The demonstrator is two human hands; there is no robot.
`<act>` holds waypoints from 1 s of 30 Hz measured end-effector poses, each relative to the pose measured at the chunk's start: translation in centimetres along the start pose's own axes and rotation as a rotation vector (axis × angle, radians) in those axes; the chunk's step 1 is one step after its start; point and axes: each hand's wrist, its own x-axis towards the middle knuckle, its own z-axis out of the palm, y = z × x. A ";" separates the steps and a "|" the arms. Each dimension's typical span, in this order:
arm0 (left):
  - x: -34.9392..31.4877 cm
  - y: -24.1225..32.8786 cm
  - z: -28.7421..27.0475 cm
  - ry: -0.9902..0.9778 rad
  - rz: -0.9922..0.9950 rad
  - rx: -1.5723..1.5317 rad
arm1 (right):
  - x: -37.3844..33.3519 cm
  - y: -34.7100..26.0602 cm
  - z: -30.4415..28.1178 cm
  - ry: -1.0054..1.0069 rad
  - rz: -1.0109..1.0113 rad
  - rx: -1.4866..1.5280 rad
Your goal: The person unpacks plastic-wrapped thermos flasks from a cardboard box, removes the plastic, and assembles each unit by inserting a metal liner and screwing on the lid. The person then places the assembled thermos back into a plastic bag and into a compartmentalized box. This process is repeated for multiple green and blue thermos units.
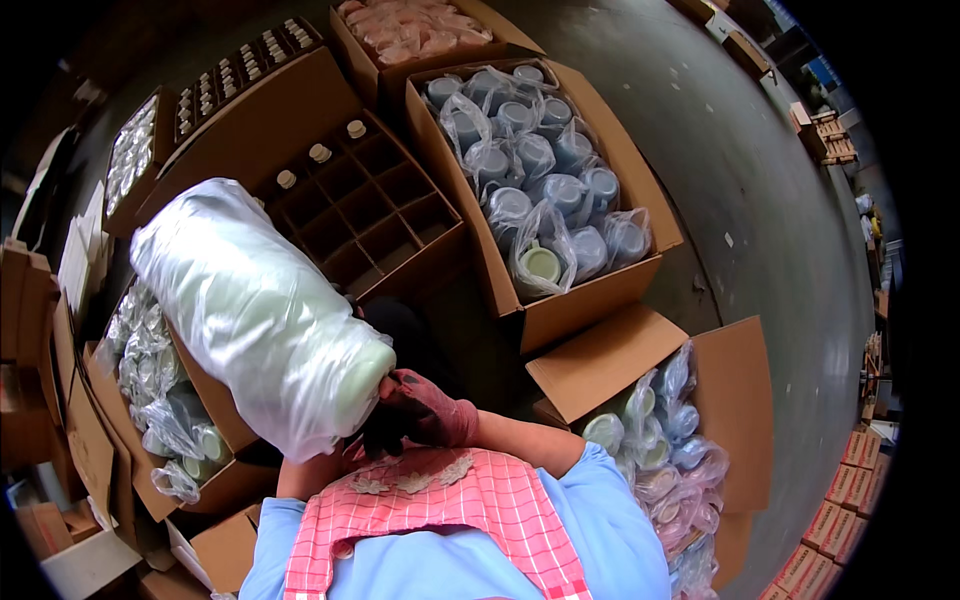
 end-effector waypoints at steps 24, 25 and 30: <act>9.9 -3.5 -1.7 0.038 -0.238 0.058 | -0.5 -5.9 -5.0 0.727 0.025 -0.567; 9.7 -3.2 -1.3 0.017 -0.217 0.071 | -0.8 -6.8 -5.0 0.732 0.058 -0.454; 9.7 -3.1 1.6 -0.108 -0.217 0.129 | -0.5 -8.5 -6.4 0.923 -0.850 -1.766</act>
